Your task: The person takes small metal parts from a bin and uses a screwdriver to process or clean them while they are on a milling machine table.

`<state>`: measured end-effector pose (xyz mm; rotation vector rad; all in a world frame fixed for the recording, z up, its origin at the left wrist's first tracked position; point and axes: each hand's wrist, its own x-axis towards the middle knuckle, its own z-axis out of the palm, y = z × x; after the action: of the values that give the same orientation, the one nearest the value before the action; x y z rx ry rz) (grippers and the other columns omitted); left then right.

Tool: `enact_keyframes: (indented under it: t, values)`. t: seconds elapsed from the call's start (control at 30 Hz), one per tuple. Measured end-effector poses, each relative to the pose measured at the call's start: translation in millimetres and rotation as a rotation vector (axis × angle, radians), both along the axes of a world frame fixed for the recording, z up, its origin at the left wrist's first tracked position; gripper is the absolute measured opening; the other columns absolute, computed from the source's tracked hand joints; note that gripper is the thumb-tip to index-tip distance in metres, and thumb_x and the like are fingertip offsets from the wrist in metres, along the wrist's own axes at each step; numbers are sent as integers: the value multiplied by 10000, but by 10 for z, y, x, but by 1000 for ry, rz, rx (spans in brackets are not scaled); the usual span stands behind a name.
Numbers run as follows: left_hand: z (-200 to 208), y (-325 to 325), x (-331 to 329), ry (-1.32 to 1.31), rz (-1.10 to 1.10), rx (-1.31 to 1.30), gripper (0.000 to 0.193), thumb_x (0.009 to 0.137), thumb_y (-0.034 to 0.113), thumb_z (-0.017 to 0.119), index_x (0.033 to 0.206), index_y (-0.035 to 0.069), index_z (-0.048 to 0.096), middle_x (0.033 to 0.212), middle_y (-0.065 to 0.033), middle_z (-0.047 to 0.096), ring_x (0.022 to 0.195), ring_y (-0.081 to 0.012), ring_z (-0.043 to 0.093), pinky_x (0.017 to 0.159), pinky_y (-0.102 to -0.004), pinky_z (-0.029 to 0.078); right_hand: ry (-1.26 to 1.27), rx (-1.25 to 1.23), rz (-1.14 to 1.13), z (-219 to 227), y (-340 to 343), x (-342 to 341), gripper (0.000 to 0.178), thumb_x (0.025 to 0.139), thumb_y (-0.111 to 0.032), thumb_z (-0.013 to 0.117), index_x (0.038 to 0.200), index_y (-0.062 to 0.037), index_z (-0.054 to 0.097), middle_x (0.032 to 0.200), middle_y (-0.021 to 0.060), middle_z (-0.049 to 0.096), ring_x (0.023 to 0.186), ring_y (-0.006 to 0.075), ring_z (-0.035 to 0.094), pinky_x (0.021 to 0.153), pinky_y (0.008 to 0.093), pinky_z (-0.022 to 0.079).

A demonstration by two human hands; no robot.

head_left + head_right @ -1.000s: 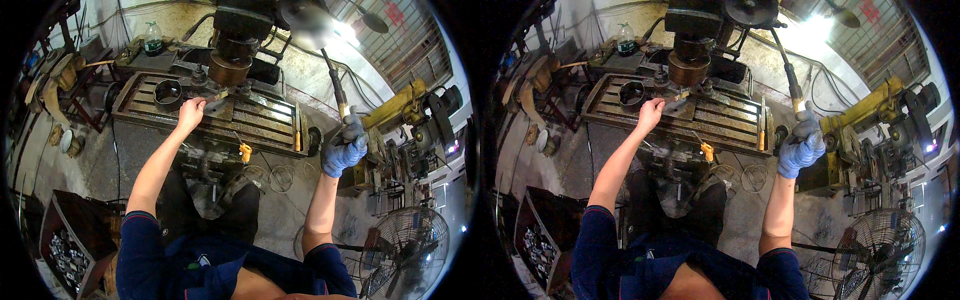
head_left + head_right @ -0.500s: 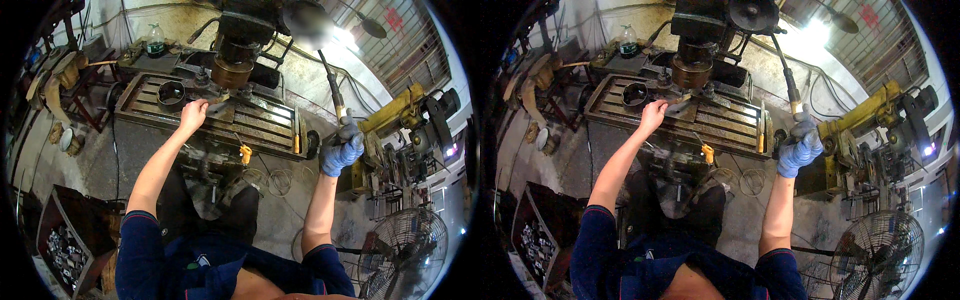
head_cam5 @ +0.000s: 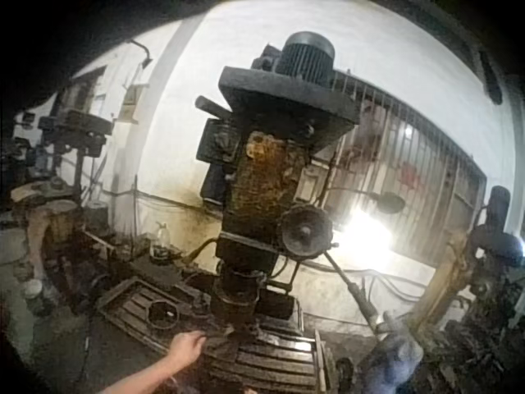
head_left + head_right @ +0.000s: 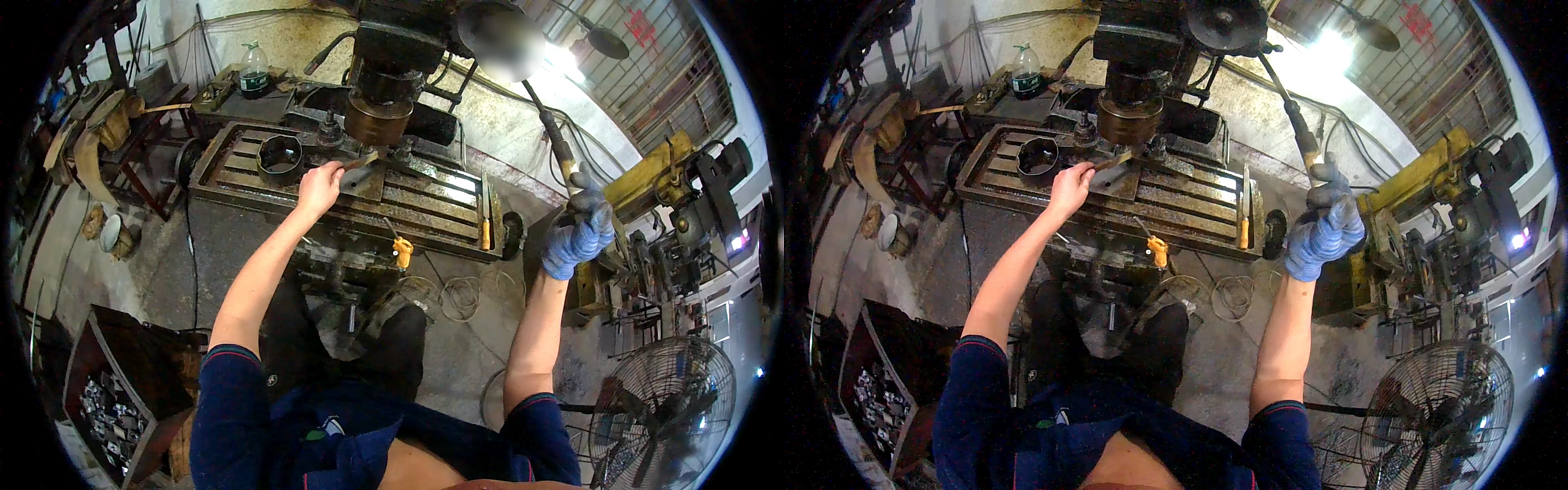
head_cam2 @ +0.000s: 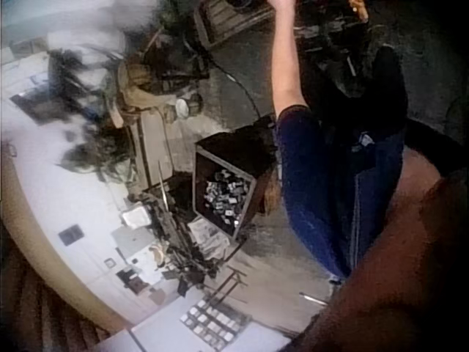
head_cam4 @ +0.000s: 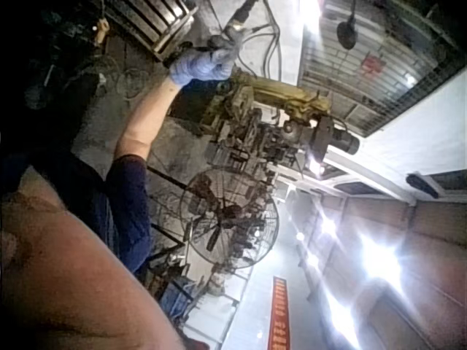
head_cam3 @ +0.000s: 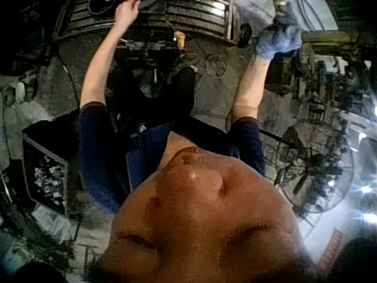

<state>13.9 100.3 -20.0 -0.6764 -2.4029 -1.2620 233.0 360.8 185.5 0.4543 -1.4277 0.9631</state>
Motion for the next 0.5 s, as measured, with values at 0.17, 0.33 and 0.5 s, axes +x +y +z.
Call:
enact_keyframes:
  t: [0.17,0.33,0.5]
  values:
    - [-1,-8,-22,5,-7,-4,193,825,187,542,949,64,625,794,-182,620,754,-363,596,653,-443,470,44,61,-35,138,56,-59,446,876,-339,478,609,11,544,673,157,582,779,260,586,969,562,318]
    - [-14,0,-56,8,-7,-4,198,824,183,544,963,66,622,805,-188,617,759,-363,595,653,-445,468,43,90,-104,329,136,-68,461,882,-335,470,610,29,552,710,173,605,774,255,585,955,550,341]
    - [23,52,-54,20,-24,35,198,819,169,549,967,59,620,829,-187,619,783,-355,594,674,-438,467,84,124,-61,593,209,-89,410,872,-275,485,631,43,580,639,157,593,681,236,596,934,555,367]
